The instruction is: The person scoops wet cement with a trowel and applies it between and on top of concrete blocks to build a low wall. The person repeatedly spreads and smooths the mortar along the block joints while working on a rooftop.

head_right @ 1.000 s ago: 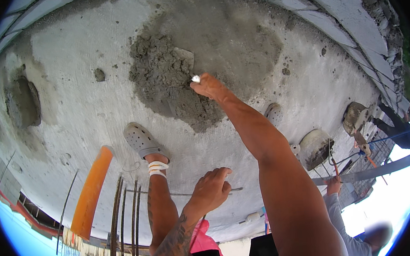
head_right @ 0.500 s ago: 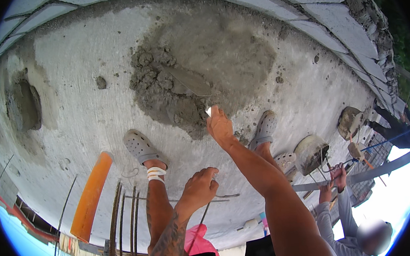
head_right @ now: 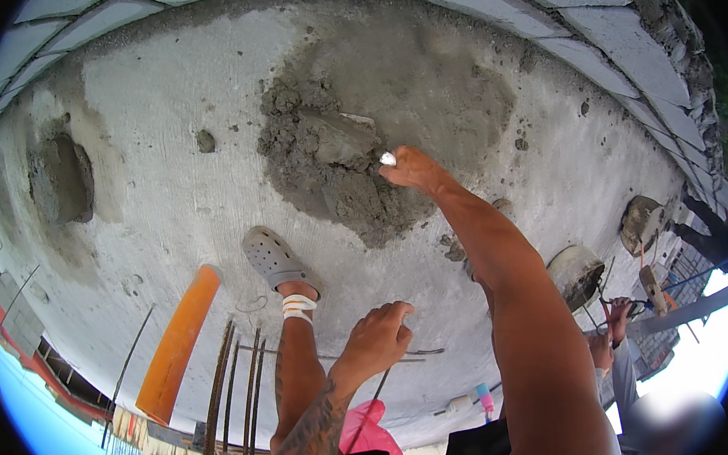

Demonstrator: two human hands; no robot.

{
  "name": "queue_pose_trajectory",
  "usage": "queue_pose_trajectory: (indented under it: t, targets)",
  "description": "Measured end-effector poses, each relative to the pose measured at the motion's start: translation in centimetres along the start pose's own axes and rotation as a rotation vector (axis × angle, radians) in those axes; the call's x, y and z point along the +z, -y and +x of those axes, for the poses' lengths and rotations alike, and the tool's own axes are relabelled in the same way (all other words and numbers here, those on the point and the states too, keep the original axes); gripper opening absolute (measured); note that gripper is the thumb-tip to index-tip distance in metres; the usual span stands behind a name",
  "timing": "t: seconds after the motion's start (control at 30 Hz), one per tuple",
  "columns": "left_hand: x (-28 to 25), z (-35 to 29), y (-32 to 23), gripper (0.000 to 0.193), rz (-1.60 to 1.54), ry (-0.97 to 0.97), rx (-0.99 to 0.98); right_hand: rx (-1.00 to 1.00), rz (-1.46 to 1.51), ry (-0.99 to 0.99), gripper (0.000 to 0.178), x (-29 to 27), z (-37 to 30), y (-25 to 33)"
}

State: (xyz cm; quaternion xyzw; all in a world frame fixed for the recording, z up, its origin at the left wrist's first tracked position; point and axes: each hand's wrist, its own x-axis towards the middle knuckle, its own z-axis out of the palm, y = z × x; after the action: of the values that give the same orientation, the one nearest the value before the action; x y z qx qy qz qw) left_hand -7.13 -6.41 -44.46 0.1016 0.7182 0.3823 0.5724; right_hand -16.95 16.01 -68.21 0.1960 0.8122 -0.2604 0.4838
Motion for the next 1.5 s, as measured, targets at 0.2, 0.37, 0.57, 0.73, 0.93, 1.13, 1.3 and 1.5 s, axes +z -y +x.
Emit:
queue_pose_trajectory:
  t: [0.2, 0.37, 0.57, 0.73, 0.93, 1.13, 1.3, 1.5]
  targets:
    - [0.8, -0.5, 3.1, 0.035, -0.044, 0.063, -0.098, -0.104, -0.079, 0.124, 0.049, -5.5, -8.3, 0.6]
    - [-0.9, -1.1, 3.8, 0.038, -0.051, 0.049, -0.121, -0.132, -0.098, 0.124, 0.050, -8.2, -15.5, 6.4]
    - [-6.4, -7.5, 4.2, 0.039, -0.129, -0.080, -0.114, -0.192, -0.143, 0.141, 0.040, -15.2, -21.5, 23.4]
    - [-13.0, -15.0, 7.6, 0.038, -0.369, -0.208, -0.036, -0.143, 0.038, 0.100, 0.032, -22.3, -21.7, 41.4]
    - [-17.3, -24.4, 7.8, 0.037, -0.543, -0.377, 0.052, -0.446, -0.030, -0.218, 0.028, -33.3, -18.1, 61.6]
    - [-18.1, -28.2, 7.5, 0.032, -0.793, -0.340, 0.161, -0.488, -0.496, -0.888, 0.047, -34.7, -12.3, 71.6]
    - [-19.0, -29.9, 8.1, 0.033, -0.900, -0.446, 0.173, -0.333, -0.452, -0.982, 0.032, -27.8, -14.1, 68.4]
    - [-20.7, -33.5, 7.8, 0.033, -0.921, -0.553, 0.145, -0.434, 0.008, -0.978, 0.050, -20.7, -18.5, 64.4]
